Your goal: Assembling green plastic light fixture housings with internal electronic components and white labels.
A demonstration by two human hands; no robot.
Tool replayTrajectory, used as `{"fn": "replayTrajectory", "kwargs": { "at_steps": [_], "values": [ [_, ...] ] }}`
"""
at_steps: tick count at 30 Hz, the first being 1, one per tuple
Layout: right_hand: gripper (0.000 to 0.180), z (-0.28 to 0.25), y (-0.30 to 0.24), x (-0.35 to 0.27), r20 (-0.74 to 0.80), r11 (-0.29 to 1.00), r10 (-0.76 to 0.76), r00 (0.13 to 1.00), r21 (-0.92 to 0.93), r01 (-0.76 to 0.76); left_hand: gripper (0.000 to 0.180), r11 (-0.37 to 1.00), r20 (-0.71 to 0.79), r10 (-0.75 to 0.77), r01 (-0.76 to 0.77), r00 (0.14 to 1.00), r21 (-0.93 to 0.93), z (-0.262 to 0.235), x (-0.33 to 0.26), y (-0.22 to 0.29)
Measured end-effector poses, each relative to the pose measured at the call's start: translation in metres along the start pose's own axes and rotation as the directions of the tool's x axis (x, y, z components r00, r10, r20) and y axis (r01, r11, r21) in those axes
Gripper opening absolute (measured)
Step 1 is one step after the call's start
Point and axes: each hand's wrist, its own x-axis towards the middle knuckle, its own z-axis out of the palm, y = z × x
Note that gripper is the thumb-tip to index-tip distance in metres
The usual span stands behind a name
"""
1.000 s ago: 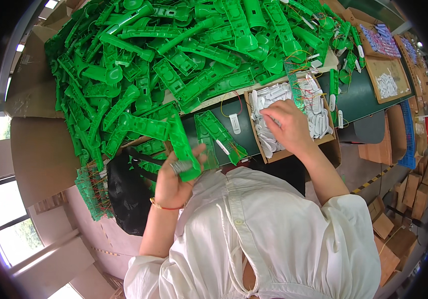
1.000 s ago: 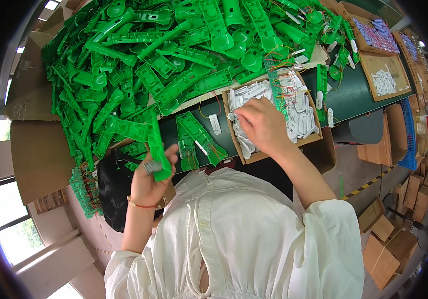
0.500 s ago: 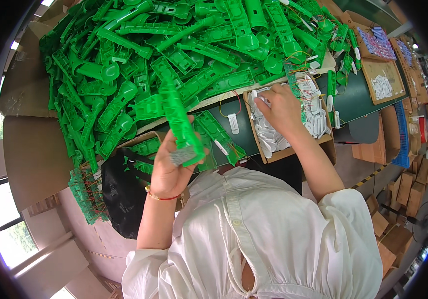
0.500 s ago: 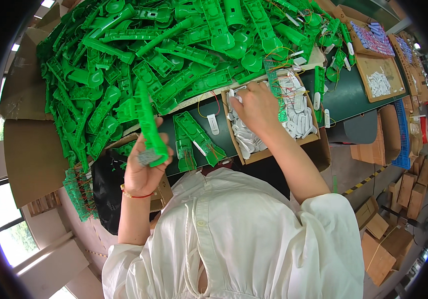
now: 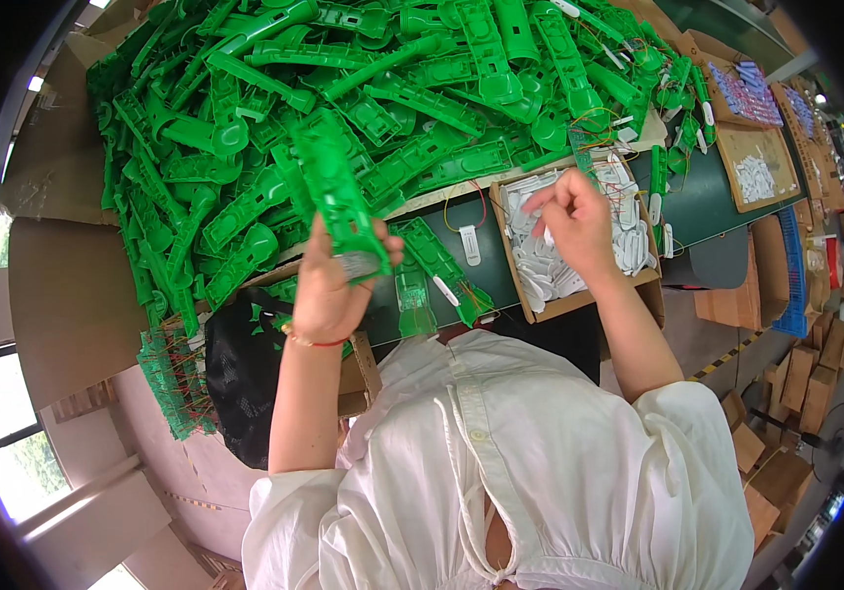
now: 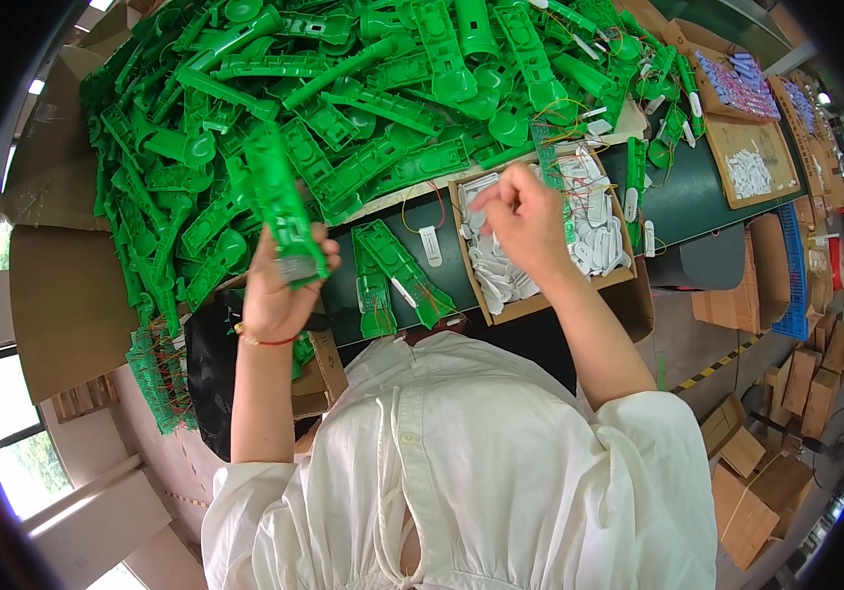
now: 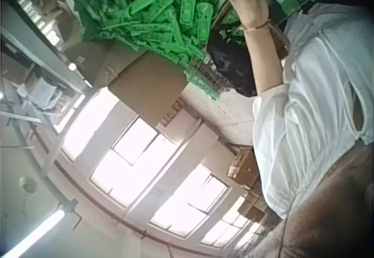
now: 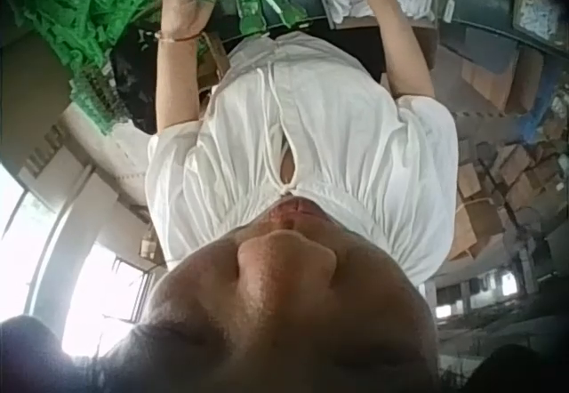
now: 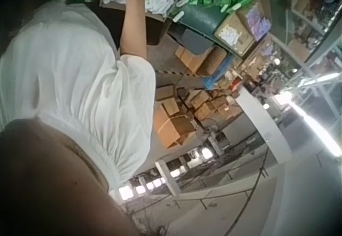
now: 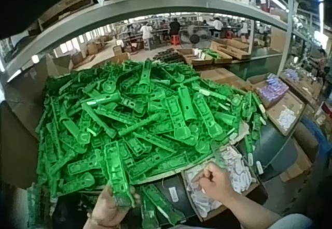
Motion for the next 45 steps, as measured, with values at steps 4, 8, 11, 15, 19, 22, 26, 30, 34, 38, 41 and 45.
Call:
{"fn": "replayTrajectory", "kwargs": {
  "at_steps": [4,8,11,15,19,22,26,30,34,38,41,45],
  "values": [
    [0.013,0.008,-0.007,-0.015,0.136,0.992,0.115,0.984,0.037,-0.121,0.042,0.947,-0.03,-0.281,0.282,0.959,0.156,0.011,-0.002,-0.018],
    [0.018,0.028,-0.02,-0.028,0.202,0.901,0.289,0.936,0.272,-0.337,0.064,0.95,0.169,-0.199,0.148,0.965,0.274,0.029,-0.016,-0.043],
    [0.02,0.048,-0.033,-0.038,0.299,0.837,0.306,0.904,0.367,-0.405,0.077,0.962,0.154,-0.084,0.04,0.984,0.269,0.05,-0.015,-0.063],
    [0.019,0.048,-0.034,-0.036,0.323,0.881,0.126,0.938,0.399,-0.256,0.078,0.755,0.117,0.021,-0.093,0.993,0.649,0.047,-0.016,-0.06],
    [0.032,0.04,-0.038,-0.043,0.452,0.814,0.173,0.875,0.435,-0.385,0.071,0.879,0.045,-0.034,0.008,0.998,0.477,0.041,-0.014,-0.062],
    [0.041,0.036,-0.036,-0.041,0.413,0.694,0.264,0.872,0.546,-0.468,0.059,0.888,0.049,0.019,-0.04,0.999,0.459,0.047,-0.014,-0.059],
    [0.042,0.028,-0.036,-0.035,0.322,0.735,0.318,0.891,0.51,-0.447,0.082,0.605,0.032,0.068,-0.067,0.997,0.793,0.048,-0.015,-0.045],
    [0.04,0.035,-0.037,-0.038,0.332,0.786,0.286,0.899,0.456,-0.418,0.091,0.215,0.158,0.266,-0.218,0.951,0.952,0.049,-0.017,-0.052],
    [0.04,0.038,-0.038,-0.039,0.348,0.762,0.235,0.908,0.514,-0.394,0.099,0.071,0.145,0.446,-0.197,0.883,0.978,0.059,-0.02,-0.049],
    [0.045,0.041,-0.038,-0.042,0.299,0.753,0.153,0.942,0.582,-0.307,0.102,0.106,0.167,0.49,-0.248,0.855,0.963,0.055,-0.021,-0.052],
    [0.053,0.041,-0.041,-0.044,0.306,0.774,0.123,0.944,0.566,-0.284,0.104,0.032,0.259,0.534,-0.325,0.805,0.945,0.052,-0.021,-0.048],
    [0.06,0.044,-0.041,-0.045,0.276,0.793,0.067,0.959,0.568,-0.219,0.104,0.105,0.228,0.493,-0.317,0.84,0.943,0.054,-0.026,-0.04]
  ]
}}
